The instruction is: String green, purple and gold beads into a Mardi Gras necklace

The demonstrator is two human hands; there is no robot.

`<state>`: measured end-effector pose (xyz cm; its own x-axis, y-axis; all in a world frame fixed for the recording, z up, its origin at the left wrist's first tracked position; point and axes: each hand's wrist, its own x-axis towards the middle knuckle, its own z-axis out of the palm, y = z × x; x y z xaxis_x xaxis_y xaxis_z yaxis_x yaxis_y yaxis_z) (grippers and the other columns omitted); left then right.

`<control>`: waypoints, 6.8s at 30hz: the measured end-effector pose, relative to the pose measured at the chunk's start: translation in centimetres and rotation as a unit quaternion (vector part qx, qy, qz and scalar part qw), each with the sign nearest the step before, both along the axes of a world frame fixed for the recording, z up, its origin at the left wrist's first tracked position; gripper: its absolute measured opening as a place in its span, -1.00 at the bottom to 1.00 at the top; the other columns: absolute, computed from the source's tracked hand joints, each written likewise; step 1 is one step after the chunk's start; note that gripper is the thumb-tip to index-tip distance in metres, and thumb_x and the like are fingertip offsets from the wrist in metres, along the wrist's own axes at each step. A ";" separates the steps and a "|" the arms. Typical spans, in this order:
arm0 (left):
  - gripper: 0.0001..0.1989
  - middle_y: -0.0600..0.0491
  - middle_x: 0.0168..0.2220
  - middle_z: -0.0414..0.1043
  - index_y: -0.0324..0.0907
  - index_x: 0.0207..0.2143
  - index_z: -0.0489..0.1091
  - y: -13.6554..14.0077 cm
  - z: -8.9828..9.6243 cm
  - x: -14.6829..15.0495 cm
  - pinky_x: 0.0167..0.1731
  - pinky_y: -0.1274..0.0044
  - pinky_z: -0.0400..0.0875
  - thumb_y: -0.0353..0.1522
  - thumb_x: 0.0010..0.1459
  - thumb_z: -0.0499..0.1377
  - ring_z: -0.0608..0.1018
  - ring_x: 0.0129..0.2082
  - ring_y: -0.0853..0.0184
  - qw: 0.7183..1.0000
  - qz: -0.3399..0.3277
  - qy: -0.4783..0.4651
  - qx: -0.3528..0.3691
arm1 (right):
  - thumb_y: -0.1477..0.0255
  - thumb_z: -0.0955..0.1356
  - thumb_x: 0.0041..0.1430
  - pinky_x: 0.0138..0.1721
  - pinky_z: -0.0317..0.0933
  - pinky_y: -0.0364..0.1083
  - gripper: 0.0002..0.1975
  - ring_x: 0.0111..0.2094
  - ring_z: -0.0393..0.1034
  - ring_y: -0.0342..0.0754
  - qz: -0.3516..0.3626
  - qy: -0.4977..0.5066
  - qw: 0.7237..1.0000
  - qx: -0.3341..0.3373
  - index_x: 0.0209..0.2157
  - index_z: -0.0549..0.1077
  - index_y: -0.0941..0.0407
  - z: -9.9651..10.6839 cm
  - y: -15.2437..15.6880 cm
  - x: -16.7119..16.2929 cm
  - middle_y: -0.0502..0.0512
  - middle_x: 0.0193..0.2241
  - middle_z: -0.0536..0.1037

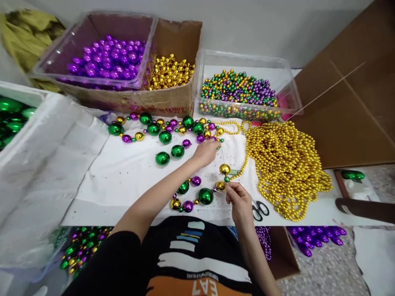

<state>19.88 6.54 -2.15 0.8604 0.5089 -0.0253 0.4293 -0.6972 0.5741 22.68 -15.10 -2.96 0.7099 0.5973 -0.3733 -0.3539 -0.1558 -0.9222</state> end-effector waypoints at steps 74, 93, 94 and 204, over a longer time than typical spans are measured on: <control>-0.80 0.05 -0.35 0.48 -0.24 -0.26 0.53 0.4 0.0 -7.4 -0.22 0.53 0.42 -0.42 0.00 0.36 0.51 -0.37 0.47 0.687 0.135 -0.253 -0.668 | 0.28 0.48 -0.01 -0.60 -0.05 -0.17 -0.81 -0.59 0.08 -0.20 0.107 -0.030 0.993 -0.036 -0.40 0.54 0.10 0.3 0.9 -0.9 -0.02 -0.53 0.43; -0.87 0.06 -0.33 0.48 -0.17 -0.24 0.46 3.7 2.2 -13.4 -0.33 0.52 0.42 -0.40 0.17 0.13 0.51 -0.37 0.37 0.890 0.331 -0.233 -0.209 | 0.26 0.51 -0.04 -0.60 -0.02 -0.17 -0.76 -0.62 0.09 -0.22 0.073 -0.016 0.997 -0.002 -0.39 0.53 0.11 0.2 1.4 -0.9 -0.07 -0.59 0.34; -0.85 0.03 -0.27 0.49 -0.15 -0.23 0.46 3.6 2.1 -13.7 -0.23 0.47 0.43 -0.42 0.18 0.12 0.52 -0.28 0.32 0.912 0.330 -0.197 -0.143 | 0.27 0.51 -0.04 -0.60 -0.02 -0.17 -0.77 -0.61 0.09 -0.22 0.074 -0.015 0.997 -0.002 -0.39 0.53 0.11 0.2 1.3 -1.0 -0.08 -0.59 0.34; -0.38 -0.04 0.15 0.36 0.00 0.18 0.30 -4.3 4.5 -12.9 0.10 0.40 0.34 -0.38 0.07 0.36 0.40 0.15 0.19 0.750 0.110 -0.487 -0.434 | 0.31 0.55 -0.15 -0.63 0.05 -0.18 -0.73 -0.63 0.18 -0.19 0.133 0.002 0.991 -0.024 -0.41 0.50 0.11 -0.3 2.3 -2.0 -0.10 -0.63 0.36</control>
<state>6.94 2.24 2.39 0.5844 0.7961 0.1571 -0.4382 0.1467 0.8868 20.64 -12.78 -3.28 0.5283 0.7446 -0.4079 -0.2982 -0.2871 -0.9103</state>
